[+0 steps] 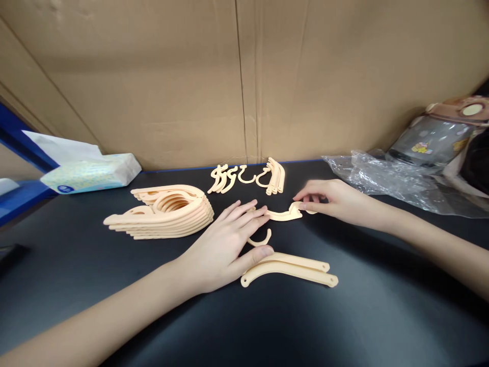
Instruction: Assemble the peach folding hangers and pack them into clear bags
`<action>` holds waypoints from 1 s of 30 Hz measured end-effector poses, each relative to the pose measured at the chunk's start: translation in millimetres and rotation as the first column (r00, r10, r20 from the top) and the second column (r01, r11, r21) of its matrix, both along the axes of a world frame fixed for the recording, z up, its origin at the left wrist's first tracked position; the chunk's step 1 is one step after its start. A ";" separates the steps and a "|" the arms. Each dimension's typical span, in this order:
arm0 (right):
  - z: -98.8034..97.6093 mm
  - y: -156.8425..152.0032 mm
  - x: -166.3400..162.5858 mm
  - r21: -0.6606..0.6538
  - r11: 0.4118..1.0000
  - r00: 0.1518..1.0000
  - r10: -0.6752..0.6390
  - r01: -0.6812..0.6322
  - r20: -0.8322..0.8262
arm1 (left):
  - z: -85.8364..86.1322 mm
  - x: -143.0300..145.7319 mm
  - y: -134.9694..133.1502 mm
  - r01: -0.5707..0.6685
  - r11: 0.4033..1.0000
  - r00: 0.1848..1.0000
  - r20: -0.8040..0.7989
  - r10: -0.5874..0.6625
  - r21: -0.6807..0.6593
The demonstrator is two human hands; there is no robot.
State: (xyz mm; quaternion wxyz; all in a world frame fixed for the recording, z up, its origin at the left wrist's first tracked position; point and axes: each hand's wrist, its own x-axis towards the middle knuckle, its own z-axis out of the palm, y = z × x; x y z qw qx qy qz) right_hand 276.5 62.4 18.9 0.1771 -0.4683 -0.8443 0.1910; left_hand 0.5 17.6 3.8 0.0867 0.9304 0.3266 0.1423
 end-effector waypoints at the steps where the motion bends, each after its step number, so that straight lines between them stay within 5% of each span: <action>1: 0.0 0.0 -0.1 -0.001 1.000 1.000 0.001 -0.001 0.000 | 0.0 0.1 -0.1 -0.005 1.000 1.000 0.002 0.005 0.000; 9: 0.4 -0.7 0.6 -0.006 1.000 1.000 -0.008 0.008 -0.008 | -6.0 -2.5 0.5 -0.031 0.999 0.998 0.060 0.029 0.038; 18: 3.2 -2.5 -0.8 0.061 0.998 1.000 -0.013 0.013 -0.002 | 0.7 1.7 -3.2 -0.197 0.968 0.973 0.148 0.175 0.155; 23: 5.5 -6.1 -2.6 0.162 0.987 1.000 -0.020 0.019 0.003 | 0.8 4.2 -4.6 -0.400 0.915 0.916 0.052 0.397 0.053; 30: 3.5 -7.1 -3.2 0.153 0.988 0.999 0.012 -0.018 0.042 | 1.5 7.6 -6.2 -0.483 0.875 0.873 -0.060 0.484 0.027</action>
